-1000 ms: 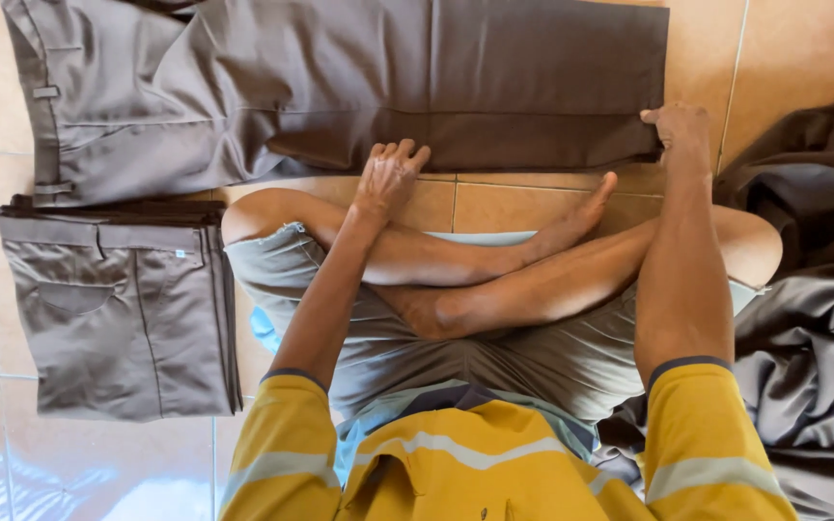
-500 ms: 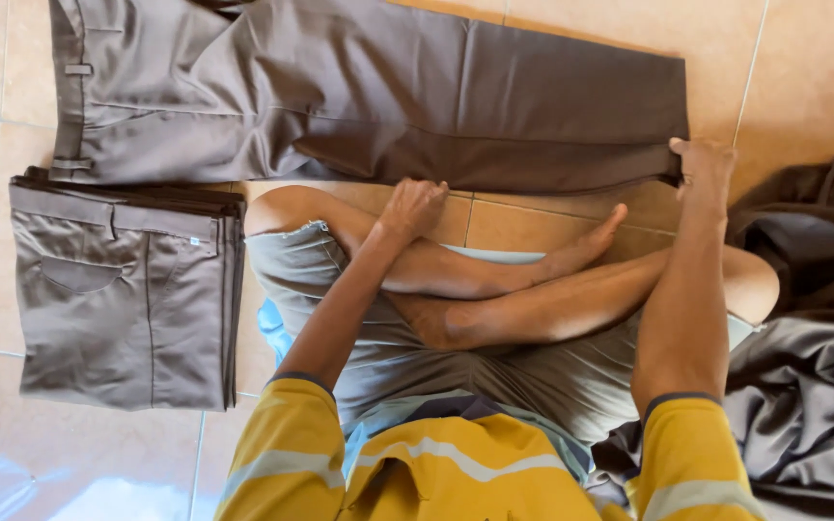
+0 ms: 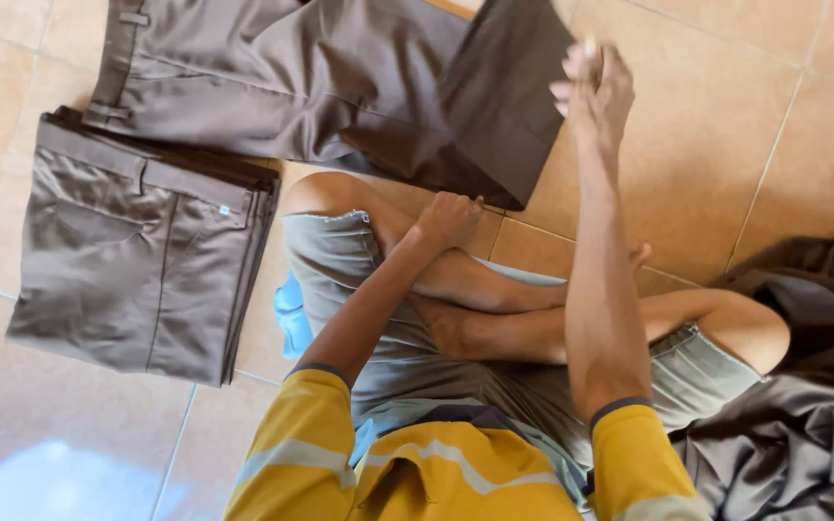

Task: Folding brown pants into neat rectangles while sitting on the floor.

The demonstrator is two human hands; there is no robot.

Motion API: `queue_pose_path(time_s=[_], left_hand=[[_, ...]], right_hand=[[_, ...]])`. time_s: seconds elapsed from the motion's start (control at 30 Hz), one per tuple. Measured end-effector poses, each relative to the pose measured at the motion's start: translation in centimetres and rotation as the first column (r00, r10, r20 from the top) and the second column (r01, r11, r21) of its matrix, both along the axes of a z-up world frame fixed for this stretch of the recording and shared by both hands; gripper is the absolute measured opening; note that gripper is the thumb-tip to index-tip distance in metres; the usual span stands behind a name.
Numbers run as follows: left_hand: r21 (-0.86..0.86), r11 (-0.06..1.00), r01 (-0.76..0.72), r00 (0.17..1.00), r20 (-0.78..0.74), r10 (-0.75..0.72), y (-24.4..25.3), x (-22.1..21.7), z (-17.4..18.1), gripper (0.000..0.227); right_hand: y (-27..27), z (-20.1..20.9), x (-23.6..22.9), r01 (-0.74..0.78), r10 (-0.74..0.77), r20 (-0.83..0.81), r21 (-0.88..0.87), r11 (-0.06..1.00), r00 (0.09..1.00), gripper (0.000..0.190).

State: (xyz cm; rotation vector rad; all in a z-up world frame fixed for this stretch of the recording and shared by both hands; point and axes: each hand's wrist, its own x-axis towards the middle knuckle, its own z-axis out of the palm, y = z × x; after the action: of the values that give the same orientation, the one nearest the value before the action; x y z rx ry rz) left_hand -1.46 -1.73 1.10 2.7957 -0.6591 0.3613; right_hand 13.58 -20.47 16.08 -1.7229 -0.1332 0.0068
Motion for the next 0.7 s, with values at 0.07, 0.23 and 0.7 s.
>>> queue_pose_path(time_s=[0.07, 0.23, 0.7], left_hand=[[-0.017, 0.999, 0.030, 0.998, -0.050, -0.031, 0.0, 0.1, 0.2, 0.022], [0.051, 0.998, -0.020, 0.974, -0.223, 0.031, -0.5, 0.8, -0.7, 0.026], [-0.224, 0.975, -0.008, 0.962, 0.263, 0.068, 1.3, 1.7, 6.0, 0.016]], right_hand=[[-3.3, -11.0, 2.8, 0.414, -0.208, 0.374, -0.643, 0.644, 0.904, 0.036], [-1.6, -16.5, -3.6, 0.061, -0.309, -0.353, -0.567, 0.821, 0.883, 0.054], [-33.8, -27.2, 2.2, 0.513, -0.769, -0.149, -0.664, 0.544, 0.622, 0.054]])
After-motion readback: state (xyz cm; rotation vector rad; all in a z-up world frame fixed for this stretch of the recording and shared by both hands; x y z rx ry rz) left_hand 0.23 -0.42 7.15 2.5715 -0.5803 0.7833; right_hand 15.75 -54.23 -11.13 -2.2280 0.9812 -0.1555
